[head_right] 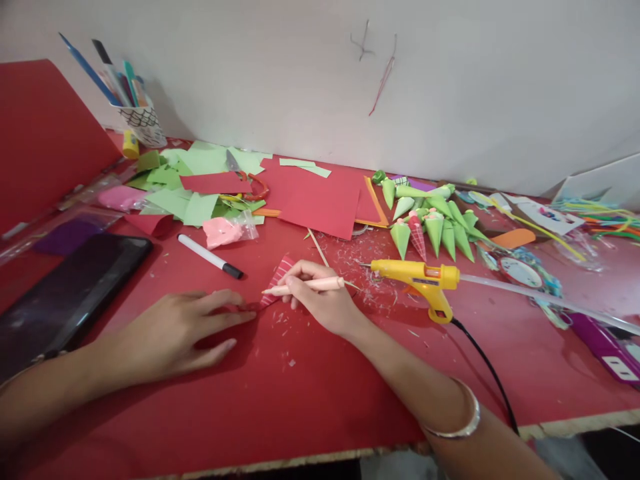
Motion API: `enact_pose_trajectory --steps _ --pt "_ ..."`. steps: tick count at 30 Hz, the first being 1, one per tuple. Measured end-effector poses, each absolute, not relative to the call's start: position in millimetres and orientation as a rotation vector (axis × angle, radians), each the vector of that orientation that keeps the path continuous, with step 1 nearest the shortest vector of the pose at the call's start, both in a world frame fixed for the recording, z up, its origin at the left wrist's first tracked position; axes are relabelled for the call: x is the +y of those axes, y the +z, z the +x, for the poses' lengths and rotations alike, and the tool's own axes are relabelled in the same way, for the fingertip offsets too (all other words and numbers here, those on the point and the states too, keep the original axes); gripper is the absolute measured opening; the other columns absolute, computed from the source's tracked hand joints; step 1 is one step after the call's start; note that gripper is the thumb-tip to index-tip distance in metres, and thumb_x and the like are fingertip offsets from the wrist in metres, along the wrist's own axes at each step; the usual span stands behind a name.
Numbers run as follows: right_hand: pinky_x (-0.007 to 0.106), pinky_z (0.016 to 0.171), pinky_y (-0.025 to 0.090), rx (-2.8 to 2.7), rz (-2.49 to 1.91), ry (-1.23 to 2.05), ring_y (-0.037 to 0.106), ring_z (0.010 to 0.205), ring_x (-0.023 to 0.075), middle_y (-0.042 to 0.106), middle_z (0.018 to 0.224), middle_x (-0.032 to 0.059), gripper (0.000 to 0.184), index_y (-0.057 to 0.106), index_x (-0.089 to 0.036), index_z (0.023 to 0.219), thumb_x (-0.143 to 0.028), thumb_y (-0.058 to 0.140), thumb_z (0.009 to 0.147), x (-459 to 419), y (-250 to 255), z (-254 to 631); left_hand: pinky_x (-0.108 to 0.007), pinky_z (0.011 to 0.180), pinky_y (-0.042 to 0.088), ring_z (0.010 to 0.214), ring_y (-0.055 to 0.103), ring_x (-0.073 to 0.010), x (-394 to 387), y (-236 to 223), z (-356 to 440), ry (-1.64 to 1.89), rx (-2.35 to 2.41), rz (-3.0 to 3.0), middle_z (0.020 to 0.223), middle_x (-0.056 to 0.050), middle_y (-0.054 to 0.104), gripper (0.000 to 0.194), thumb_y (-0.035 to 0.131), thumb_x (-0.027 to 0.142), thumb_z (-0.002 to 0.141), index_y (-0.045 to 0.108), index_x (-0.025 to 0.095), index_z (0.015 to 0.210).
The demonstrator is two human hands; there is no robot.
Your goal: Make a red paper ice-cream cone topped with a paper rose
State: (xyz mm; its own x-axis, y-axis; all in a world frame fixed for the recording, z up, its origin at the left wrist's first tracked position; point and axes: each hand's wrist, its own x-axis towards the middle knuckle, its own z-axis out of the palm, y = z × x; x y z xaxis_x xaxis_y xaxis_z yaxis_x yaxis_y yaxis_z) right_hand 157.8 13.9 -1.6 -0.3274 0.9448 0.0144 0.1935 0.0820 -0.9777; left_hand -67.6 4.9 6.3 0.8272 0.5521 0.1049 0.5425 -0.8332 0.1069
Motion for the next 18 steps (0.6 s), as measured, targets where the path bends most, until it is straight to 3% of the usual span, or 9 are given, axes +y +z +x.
enact_pose_trajectory --steps 6,18 --pt "0.02 0.046 0.042 -1.634 -1.164 1.372 0.054 0.05 0.0079 0.06 0.059 -0.0002 0.018 0.05 -0.016 0.065 -0.025 0.047 0.081 9.2 0.4 155.0 -0.026 0.052 0.044 0.049 0.051 -0.0111 2.3 3.7 -66.4 0.193 0.804 3.159 0.075 -0.001 0.059 0.031 0.043 0.028 0.081 0.055 0.021 0.109" --pt "0.021 0.051 0.045 -1.733 -1.235 1.356 0.057 0.053 0.009 0.06 0.06 -0.0004 0.014 0.051 -0.016 0.069 -0.024 0.048 0.079 7.2 -0.3 152.6 -0.027 0.049 0.041 0.049 0.053 -0.0119 0.3 -0.5 -65.3 0.294 0.7 3.219 0.065 0.001 0.059 0.028 0.04 0.021 0.082 0.055 0.015 0.105"
